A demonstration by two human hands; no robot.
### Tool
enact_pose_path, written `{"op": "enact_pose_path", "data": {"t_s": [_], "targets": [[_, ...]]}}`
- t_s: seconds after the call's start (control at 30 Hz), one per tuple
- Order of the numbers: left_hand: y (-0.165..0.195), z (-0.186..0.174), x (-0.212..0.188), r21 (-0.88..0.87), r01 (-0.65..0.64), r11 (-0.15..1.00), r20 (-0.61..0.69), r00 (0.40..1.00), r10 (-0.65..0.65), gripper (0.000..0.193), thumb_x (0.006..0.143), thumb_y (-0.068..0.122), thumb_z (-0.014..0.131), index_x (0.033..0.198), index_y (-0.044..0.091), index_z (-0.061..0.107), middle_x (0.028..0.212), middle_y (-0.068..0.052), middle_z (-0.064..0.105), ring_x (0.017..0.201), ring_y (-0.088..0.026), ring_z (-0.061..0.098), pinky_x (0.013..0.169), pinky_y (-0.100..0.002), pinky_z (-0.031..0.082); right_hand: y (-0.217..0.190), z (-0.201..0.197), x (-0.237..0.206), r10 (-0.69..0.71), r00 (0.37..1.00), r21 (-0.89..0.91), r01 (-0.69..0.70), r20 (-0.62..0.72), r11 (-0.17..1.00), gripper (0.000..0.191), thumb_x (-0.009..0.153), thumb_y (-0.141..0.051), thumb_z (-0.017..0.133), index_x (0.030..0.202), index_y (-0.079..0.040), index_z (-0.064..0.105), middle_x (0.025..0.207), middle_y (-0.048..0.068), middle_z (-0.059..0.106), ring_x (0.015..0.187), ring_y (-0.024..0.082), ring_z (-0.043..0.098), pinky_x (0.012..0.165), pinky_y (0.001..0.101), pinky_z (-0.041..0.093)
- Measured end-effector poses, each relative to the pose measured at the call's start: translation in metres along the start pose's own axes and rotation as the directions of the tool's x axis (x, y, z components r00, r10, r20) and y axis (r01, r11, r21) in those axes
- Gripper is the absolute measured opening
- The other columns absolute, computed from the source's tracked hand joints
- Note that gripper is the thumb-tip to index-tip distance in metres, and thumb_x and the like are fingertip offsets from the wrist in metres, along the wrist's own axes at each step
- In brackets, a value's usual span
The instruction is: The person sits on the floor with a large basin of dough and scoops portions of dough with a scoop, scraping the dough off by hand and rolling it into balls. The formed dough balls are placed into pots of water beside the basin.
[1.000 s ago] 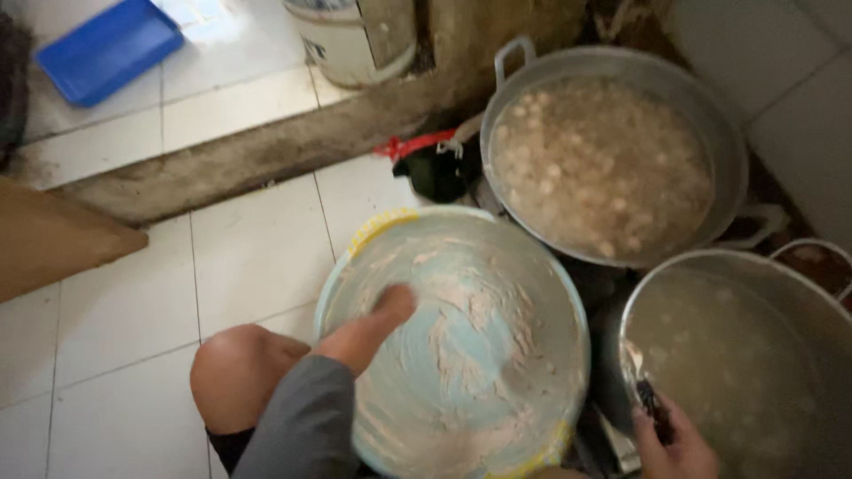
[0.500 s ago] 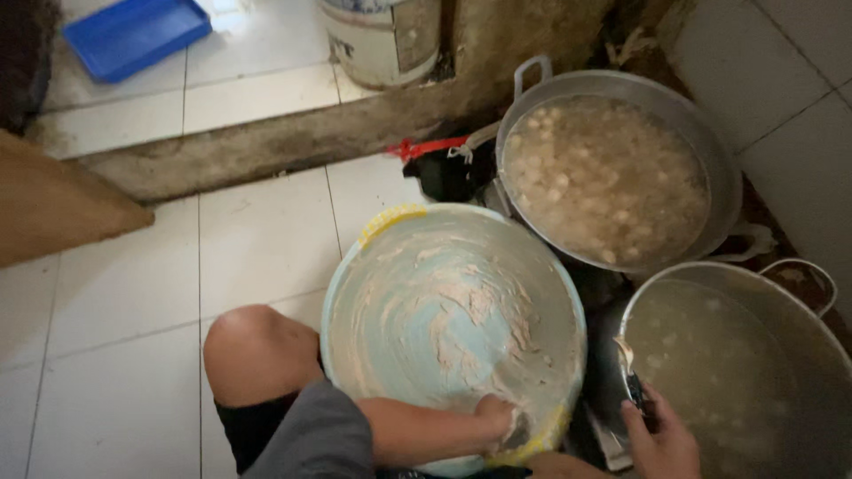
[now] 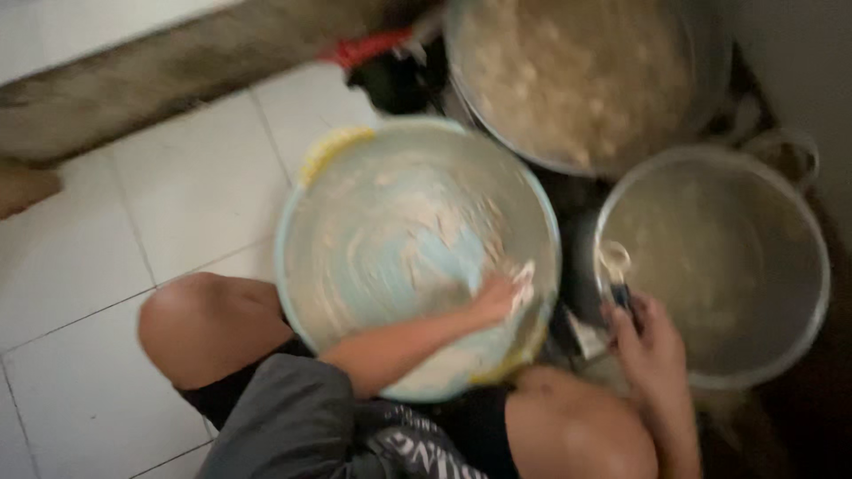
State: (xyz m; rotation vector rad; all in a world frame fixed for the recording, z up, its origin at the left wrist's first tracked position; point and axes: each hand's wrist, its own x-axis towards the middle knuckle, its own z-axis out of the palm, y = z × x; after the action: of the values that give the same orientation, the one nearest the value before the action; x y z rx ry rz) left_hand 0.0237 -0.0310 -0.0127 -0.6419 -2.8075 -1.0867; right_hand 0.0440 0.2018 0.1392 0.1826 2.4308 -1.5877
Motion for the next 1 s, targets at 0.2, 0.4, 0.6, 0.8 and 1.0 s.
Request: {"op": "enact_pose_path", "data": {"t_s": [0.2,0.4,0.6,0.8,1.0], "targets": [[0.02,-0.048,0.029,0.122,-0.395,0.91,-0.254,0.874,0.414,0.01,0.089,0.019,0.079,0.089,0.017,0.068,0.07,-0.008,0.064,0.07,-0.034,0.064,0.053,-0.048,0.046,-0.067,-0.006,-0.023,0.224,0.963,-0.065,-0.216,0.152,0.974,0.042,0.103,-0.016,0.054,0.144,-0.008,0.057,0.097,0.003,0.071,0.068,0.009,0.057,0.061,0.0267,0.049],[0.051,-0.068,0.045,-0.367,0.034,0.93,-0.191,0.975,-0.111,0.024,0.073,0.021,0.082,0.088,0.007,0.07,0.075,-0.016,0.069,0.069,-0.039,0.069,0.063,-0.048,0.055,-0.088,0.006,-0.019,0.05,0.971,-0.332,0.031,0.232,0.943,0.05,0.1,-0.012,0.057,0.15,-0.014,0.053,0.096,-0.001,0.074,0.07,0.005,0.061,0.064,0.0259,0.051],[0.037,-0.034,0.027,-0.436,0.269,0.859,0.025,0.957,-0.288,0.018,0.071,0.014,0.079,0.084,0.004,0.071,0.079,-0.02,0.07,0.08,-0.043,0.071,0.066,-0.047,0.058,-0.068,0.008,-0.007,0.228,0.9,-0.093,-0.209,0.372,0.974,0.045,0.099,-0.009,0.053,0.144,-0.011,0.058,0.092,0.0,0.072,0.058,0.006,0.051,0.052,0.0244,0.046],[-0.055,0.018,0.013,0.06,0.257,0.965,0.143,0.954,-0.263,0.028,0.066,0.011,0.078,0.089,-0.002,0.07,0.094,-0.027,0.07,0.092,-0.046,0.067,0.082,-0.054,0.053,-0.035,-0.002,0.001,0.316,0.846,0.076,-0.382,0.43,0.921,0.045,0.1,-0.009,0.052,0.145,-0.011,0.057,0.094,0.001,0.071,0.057,0.005,0.051,0.047,0.0224,0.042],[-0.106,0.031,-0.015,0.035,0.577,0.816,-0.239,0.797,-0.554,0.05,0.086,0.027,0.081,0.121,-0.006,0.068,0.125,-0.028,0.066,0.113,-0.045,0.062,0.104,-0.053,0.044,0.006,-0.062,0.001,0.368,0.928,0.104,-0.372,0.059,0.922,0.051,0.098,-0.013,0.055,0.15,-0.014,0.055,0.101,0.001,0.068,0.065,0.006,0.054,0.052,0.0238,0.044]]}}
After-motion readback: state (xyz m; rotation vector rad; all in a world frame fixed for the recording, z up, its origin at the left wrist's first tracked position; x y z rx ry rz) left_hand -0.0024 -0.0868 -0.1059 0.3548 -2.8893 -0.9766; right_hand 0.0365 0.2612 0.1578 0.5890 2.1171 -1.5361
